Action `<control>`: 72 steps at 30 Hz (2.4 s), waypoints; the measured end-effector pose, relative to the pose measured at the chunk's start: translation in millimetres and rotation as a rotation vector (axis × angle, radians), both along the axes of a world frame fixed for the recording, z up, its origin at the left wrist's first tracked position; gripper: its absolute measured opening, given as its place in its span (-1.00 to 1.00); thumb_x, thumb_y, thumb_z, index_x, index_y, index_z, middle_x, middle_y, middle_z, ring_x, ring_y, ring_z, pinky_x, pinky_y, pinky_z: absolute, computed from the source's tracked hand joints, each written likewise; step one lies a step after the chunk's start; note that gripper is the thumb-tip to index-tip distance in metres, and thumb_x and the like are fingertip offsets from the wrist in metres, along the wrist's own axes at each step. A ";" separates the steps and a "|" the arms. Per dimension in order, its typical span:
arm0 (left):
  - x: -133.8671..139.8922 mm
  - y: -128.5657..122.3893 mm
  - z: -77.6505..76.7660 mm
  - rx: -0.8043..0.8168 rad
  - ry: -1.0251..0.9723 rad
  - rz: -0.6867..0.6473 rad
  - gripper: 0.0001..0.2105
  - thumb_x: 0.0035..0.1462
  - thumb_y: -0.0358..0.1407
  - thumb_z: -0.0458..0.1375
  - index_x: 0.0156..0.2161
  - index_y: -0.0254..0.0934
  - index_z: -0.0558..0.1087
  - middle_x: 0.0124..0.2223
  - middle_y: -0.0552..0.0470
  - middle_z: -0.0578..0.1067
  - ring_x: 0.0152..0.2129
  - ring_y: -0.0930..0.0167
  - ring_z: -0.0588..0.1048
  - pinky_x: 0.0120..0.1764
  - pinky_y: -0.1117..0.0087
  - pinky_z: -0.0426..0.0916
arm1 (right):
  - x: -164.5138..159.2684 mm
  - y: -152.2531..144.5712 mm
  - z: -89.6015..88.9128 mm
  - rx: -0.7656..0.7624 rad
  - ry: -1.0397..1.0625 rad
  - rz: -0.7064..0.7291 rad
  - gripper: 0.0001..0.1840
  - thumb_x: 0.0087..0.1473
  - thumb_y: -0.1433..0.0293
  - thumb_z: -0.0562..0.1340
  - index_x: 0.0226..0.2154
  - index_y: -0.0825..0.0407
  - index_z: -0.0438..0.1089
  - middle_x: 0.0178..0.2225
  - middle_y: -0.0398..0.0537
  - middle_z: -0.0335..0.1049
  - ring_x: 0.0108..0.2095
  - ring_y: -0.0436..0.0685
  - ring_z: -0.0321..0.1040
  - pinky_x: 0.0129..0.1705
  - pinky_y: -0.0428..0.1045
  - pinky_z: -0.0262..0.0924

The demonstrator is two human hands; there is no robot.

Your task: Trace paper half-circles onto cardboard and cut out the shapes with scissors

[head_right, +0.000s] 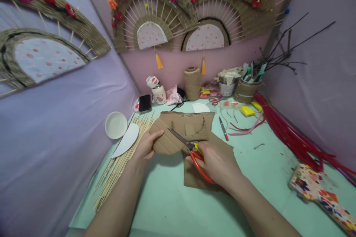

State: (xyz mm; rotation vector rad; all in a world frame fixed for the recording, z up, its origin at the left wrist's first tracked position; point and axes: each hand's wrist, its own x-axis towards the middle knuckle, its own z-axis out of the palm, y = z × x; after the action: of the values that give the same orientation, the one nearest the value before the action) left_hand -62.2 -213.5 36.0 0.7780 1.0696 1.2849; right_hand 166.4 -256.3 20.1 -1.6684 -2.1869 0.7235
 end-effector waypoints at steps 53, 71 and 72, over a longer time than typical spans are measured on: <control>21.1 -5.3 -9.8 -0.083 -0.036 -0.079 -0.63 -0.18 -0.29 0.36 -0.20 -0.33 0.45 -0.22 -0.07 0.57 -0.32 0.37 0.51 -0.26 0.39 0.42 | -18.3 3.5 -3.4 -0.439 1.236 -0.344 -0.53 -0.31 0.28 0.46 -0.41 0.00 0.21 -0.56 -0.26 0.34 -0.58 0.00 0.34 -0.51 -0.09 0.22; -44.2 11.0 -2.0 0.048 1.033 -0.219 -0.74 -0.12 -0.07 0.23 -0.51 -0.24 0.55 -0.45 -0.03 0.56 -0.47 0.26 0.45 -0.36 0.36 0.24 | 36.2 38.3 -9.8 0.102 0.822 -0.588 -0.45 -0.28 0.04 0.38 -0.39 0.01 0.15 -0.40 -0.02 0.43 -0.57 0.03 0.31 -0.58 -0.08 0.13; -44.8 9.3 -2.2 0.047 1.063 -0.262 -0.76 -0.14 -0.08 0.24 -0.54 -0.23 0.55 -0.47 -0.03 0.55 -0.50 0.26 0.44 -0.37 0.35 0.23 | 36.3 39.7 -13.0 0.108 0.811 -0.588 -0.46 -0.28 0.05 0.38 -0.40 0.01 0.15 -0.37 -0.01 0.43 -0.56 0.04 0.33 -0.57 -0.08 0.13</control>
State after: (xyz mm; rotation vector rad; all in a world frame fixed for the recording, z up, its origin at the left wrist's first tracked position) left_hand -107.0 -204.2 33.9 1.6594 1.6770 0.6209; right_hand 202.7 -216.6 7.1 -1.4744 -1.0951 0.8718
